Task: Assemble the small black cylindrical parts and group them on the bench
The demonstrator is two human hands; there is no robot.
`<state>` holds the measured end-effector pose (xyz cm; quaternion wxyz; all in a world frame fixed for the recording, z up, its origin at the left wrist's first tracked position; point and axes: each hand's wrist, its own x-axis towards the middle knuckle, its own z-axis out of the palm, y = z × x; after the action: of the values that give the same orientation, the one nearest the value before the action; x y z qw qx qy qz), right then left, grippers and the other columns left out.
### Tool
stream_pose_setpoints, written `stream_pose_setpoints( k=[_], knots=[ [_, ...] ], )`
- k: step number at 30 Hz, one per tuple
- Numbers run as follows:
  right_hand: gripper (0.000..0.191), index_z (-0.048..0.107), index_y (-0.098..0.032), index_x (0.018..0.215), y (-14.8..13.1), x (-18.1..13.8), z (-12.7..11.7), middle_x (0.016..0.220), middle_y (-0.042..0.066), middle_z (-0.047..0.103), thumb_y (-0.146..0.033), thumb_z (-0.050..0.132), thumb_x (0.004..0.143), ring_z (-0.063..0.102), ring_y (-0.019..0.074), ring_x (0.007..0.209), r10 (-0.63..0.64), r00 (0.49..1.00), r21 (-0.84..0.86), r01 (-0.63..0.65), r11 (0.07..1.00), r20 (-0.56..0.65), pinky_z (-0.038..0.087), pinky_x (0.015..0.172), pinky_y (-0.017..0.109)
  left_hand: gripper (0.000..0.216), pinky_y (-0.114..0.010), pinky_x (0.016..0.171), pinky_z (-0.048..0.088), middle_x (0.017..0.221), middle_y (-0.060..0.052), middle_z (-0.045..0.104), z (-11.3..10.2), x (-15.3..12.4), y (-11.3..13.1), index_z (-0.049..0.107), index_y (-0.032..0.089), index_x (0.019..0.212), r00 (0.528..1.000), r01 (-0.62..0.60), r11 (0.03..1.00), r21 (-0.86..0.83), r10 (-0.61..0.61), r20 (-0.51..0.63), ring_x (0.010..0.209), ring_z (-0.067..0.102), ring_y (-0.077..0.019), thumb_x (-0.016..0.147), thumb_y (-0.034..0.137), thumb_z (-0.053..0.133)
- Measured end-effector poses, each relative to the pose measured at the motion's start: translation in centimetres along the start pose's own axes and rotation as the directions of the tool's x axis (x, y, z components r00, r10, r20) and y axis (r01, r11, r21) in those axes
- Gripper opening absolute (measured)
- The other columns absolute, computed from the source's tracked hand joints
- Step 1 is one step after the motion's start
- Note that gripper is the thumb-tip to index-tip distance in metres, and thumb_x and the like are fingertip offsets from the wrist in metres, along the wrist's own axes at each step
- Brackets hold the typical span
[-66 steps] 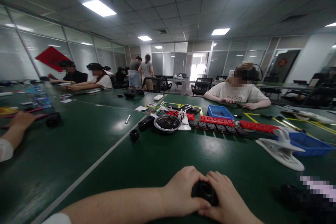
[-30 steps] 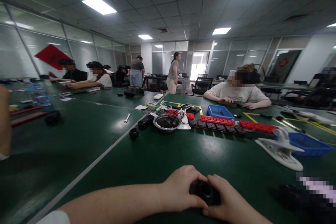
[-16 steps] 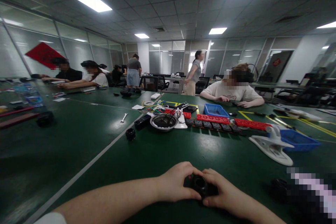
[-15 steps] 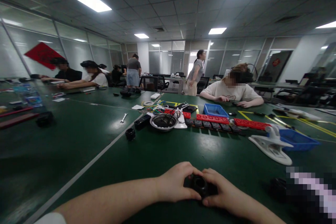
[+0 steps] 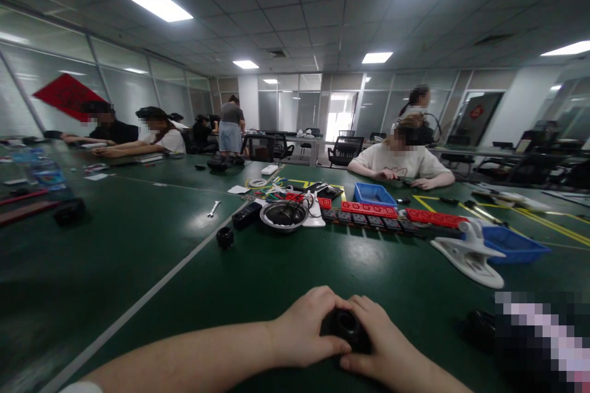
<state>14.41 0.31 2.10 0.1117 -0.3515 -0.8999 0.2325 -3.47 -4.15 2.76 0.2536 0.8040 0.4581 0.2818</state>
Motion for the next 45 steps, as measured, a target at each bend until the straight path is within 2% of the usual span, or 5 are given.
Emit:
stream_pose_setpoints(
  k=[6, 14, 26, 38, 45],
  knots=[
    [0.034, 0.060, -0.018, 0.088, 0.9, 0.4, -1.4, 0.088, 0.002, 0.054, -0.026, 0.071, 0.057, 0.048, 0.0203, 0.086, -0.055, 0.988, 0.182, 0.028, 0.983, 0.144, 0.037, 0.073, 0.029, 0.050, -0.025, 0.073, 0.041, 0.090, 0.000, 0.052, -0.3, 0.3, -0.3, 0.052, 0.023, 0.108, 0.998, -0.026, 1.000, -0.005, 0.027, 0.051, 0.081, 0.051, -0.0157, 0.063, 0.028, 0.073],
    [0.036, 0.058, -0.015, 0.076, -0.3, 0.1, 1.5, 0.074, 0.005, 0.057, -0.045, 0.067, 0.058, 0.049, 0.0208, 0.071, 0.058, 0.992, -0.160, -0.075, 0.984, -0.109, 0.033, 0.066, 0.032, 0.046, -0.026, 0.067, 0.041, 0.086, 0.000, 0.052, 1.0, -0.3, 0.7, 0.055, 0.019, 0.094, 0.983, 0.162, 0.985, 0.053, -0.156, -0.094, 0.077, 0.049, -0.0170, 0.055, 0.033, 0.077],
    [0.028, 0.062, -0.019, 0.086, 0.9, 0.0, -1.8, 0.086, 0.001, 0.055, -0.024, 0.069, 0.059, 0.049, 0.0197, 0.085, -0.065, 0.987, 0.119, 0.048, 0.992, 0.148, 0.036, 0.073, 0.029, 0.053, -0.028, 0.081, 0.040, 0.098, -0.003, 0.055, -0.6, 0.3, -0.4, 0.050, 0.024, 0.114, 0.991, -0.095, 0.995, 0.008, 0.094, 0.094, 0.090, 0.052, -0.0179, 0.066, 0.028, 0.071],
    [0.042, 0.054, -0.016, 0.075, 0.0, 0.1, 1.2, 0.078, 0.004, 0.055, -0.051, 0.067, 0.057, 0.047, 0.0202, 0.073, 0.047, 0.991, -0.158, -0.067, 0.985, -0.129, 0.034, 0.066, 0.031, 0.045, -0.029, 0.077, 0.039, 0.092, -0.001, 0.053, 0.7, 0.1, 0.0, 0.054, 0.020, 0.094, 0.982, 0.170, 0.985, 0.029, -0.166, -0.090, 0.086, 0.049, -0.0188, 0.055, 0.028, 0.076],
    [0.036, 0.057, -0.019, 0.094, 0.9, -0.1, -1.1, 0.095, 0.003, 0.053, -0.032, 0.068, 0.062, 0.046, 0.0202, 0.089, -0.085, 0.995, 0.042, 0.083, 0.996, 0.054, 0.035, 0.078, 0.031, 0.046, -0.029, 0.082, 0.038, 0.100, -0.002, 0.054, -0.1, 0.2, -0.2, 0.051, 0.023, 0.107, 1.000, 0.024, 1.000, 0.004, -0.024, 0.004, 0.093, 0.049, -0.0181, 0.065, 0.021, 0.070]
  ],
)
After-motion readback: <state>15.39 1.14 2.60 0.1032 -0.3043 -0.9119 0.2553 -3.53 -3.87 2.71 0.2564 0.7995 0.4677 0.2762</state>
